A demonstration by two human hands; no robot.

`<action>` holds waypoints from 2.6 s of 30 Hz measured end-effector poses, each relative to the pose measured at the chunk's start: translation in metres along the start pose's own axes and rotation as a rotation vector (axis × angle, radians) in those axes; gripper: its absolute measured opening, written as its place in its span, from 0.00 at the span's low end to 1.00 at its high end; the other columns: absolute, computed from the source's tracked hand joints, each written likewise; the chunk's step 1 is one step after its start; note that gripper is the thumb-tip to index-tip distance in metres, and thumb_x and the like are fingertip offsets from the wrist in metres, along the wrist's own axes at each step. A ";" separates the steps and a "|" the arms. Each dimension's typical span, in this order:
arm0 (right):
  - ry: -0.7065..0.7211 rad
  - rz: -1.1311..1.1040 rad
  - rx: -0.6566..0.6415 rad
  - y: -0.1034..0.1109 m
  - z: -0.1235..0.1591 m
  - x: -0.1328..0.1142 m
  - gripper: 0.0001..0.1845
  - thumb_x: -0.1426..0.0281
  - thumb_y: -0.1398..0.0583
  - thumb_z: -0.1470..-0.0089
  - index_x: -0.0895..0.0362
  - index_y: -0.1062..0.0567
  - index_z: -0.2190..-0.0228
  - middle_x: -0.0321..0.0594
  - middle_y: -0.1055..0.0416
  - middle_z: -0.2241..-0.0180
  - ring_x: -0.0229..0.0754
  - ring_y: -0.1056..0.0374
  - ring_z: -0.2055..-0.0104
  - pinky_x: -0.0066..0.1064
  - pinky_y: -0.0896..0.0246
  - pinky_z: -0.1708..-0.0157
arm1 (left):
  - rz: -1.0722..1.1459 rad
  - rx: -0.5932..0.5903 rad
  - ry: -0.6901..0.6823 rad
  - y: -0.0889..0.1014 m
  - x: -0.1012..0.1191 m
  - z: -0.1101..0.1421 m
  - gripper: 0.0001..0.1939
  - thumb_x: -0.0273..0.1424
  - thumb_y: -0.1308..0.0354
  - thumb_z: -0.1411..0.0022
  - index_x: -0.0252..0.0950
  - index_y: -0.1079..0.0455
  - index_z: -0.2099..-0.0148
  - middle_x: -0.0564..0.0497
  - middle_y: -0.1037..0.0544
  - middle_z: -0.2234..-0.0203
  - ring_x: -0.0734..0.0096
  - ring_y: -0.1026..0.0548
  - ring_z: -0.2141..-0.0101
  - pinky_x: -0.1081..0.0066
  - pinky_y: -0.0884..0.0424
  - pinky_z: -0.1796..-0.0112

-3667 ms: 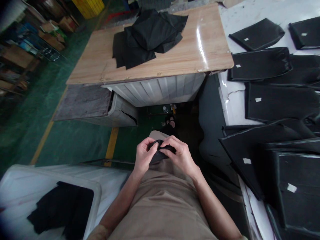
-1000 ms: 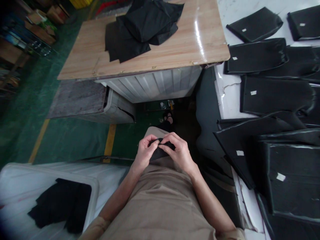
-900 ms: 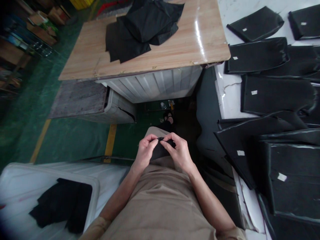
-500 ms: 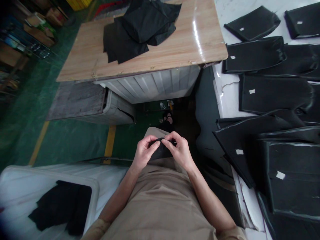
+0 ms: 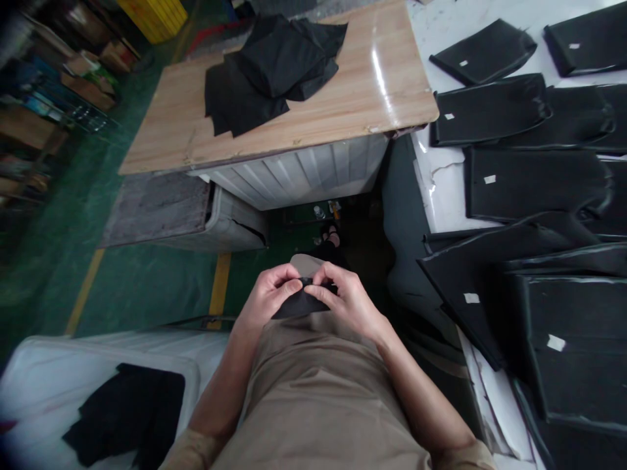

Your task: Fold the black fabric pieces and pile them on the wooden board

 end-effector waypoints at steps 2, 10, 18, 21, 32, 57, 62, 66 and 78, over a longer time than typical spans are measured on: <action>0.065 0.064 -0.065 0.007 0.000 0.001 0.11 0.61 0.38 0.42 0.54 0.29 0.69 0.39 0.30 0.68 0.41 0.34 0.66 0.31 0.39 0.65 | 0.045 0.054 -0.001 0.008 -0.002 0.002 0.18 0.43 0.39 0.40 0.34 0.32 0.73 0.56 0.37 0.80 0.77 0.41 0.77 0.75 0.44 0.75; 0.038 0.011 0.080 0.007 0.004 0.014 0.13 0.63 0.38 0.41 0.55 0.31 0.74 0.39 0.30 0.68 0.42 0.32 0.65 0.31 0.39 0.65 | 0.109 0.198 -0.063 0.015 -0.017 0.009 0.15 0.41 0.38 0.40 0.34 0.31 0.71 0.53 0.31 0.75 0.75 0.37 0.74 0.75 0.42 0.72; 0.022 -0.058 0.221 -0.004 0.000 0.019 0.16 0.63 0.36 0.44 0.55 0.32 0.78 0.39 0.29 0.68 0.41 0.32 0.66 0.32 0.37 0.64 | 0.174 0.345 -0.100 0.008 -0.024 0.010 0.15 0.41 0.37 0.42 0.35 0.32 0.73 0.51 0.29 0.72 0.73 0.35 0.72 0.74 0.39 0.70; 0.004 -0.070 0.254 -0.005 -0.001 0.021 0.16 0.62 0.34 0.46 0.55 0.33 0.78 0.39 0.29 0.69 0.42 0.32 0.66 0.32 0.37 0.64 | 0.181 0.355 -0.098 0.006 -0.021 0.010 0.16 0.41 0.38 0.43 0.35 0.33 0.73 0.52 0.29 0.72 0.74 0.35 0.72 0.74 0.39 0.70; -0.115 -0.308 0.214 0.010 0.003 0.031 0.16 0.60 0.32 0.51 0.56 0.30 0.75 0.40 0.29 0.64 0.42 0.32 0.63 0.31 0.37 0.63 | 0.249 0.435 -0.118 0.016 -0.031 0.010 0.15 0.39 0.38 0.43 0.35 0.35 0.73 0.52 0.30 0.72 0.74 0.35 0.71 0.74 0.36 0.67; -0.164 -0.496 0.485 -0.002 0.000 0.030 0.19 0.63 0.28 0.57 0.56 0.33 0.80 0.38 0.26 0.70 0.39 0.33 0.69 0.30 0.38 0.68 | 0.274 0.413 -0.142 0.017 -0.029 0.009 0.18 0.36 0.37 0.43 0.35 0.41 0.75 0.54 0.32 0.74 0.75 0.35 0.73 0.74 0.37 0.68; -0.137 -0.491 0.457 0.002 0.001 0.025 0.18 0.64 0.28 0.56 0.56 0.32 0.80 0.38 0.27 0.70 0.39 0.32 0.69 0.30 0.38 0.68 | 0.295 0.369 -0.170 0.028 -0.031 0.011 0.11 0.33 0.35 0.44 0.37 0.34 0.62 0.54 0.29 0.72 0.75 0.31 0.71 0.75 0.34 0.66; -0.064 -0.411 0.394 0.005 -0.002 0.017 0.17 0.67 0.29 0.55 0.56 0.31 0.80 0.37 0.27 0.70 0.39 0.32 0.67 0.31 0.38 0.66 | -0.117 0.213 -0.113 0.040 -0.018 0.015 0.11 0.35 0.41 0.37 0.38 0.30 0.54 0.50 0.24 0.65 0.70 0.26 0.64 0.72 0.32 0.62; 0.068 -0.230 0.191 0.010 -0.012 -0.004 0.13 0.67 0.32 0.49 0.55 0.31 0.74 0.36 0.29 0.68 0.41 0.32 0.63 0.31 0.39 0.62 | -0.553 0.045 -0.334 -0.011 0.015 -0.003 0.13 0.34 0.49 0.31 0.36 0.34 0.69 0.54 0.34 0.75 0.74 0.35 0.72 0.74 0.40 0.69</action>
Point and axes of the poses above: each hand's wrist, its own z-axis away from the middle knuckle, its own y-axis out of the back of the hand, x = y × z, the point moved 1 cm from there along -z, towards the middle knuckle
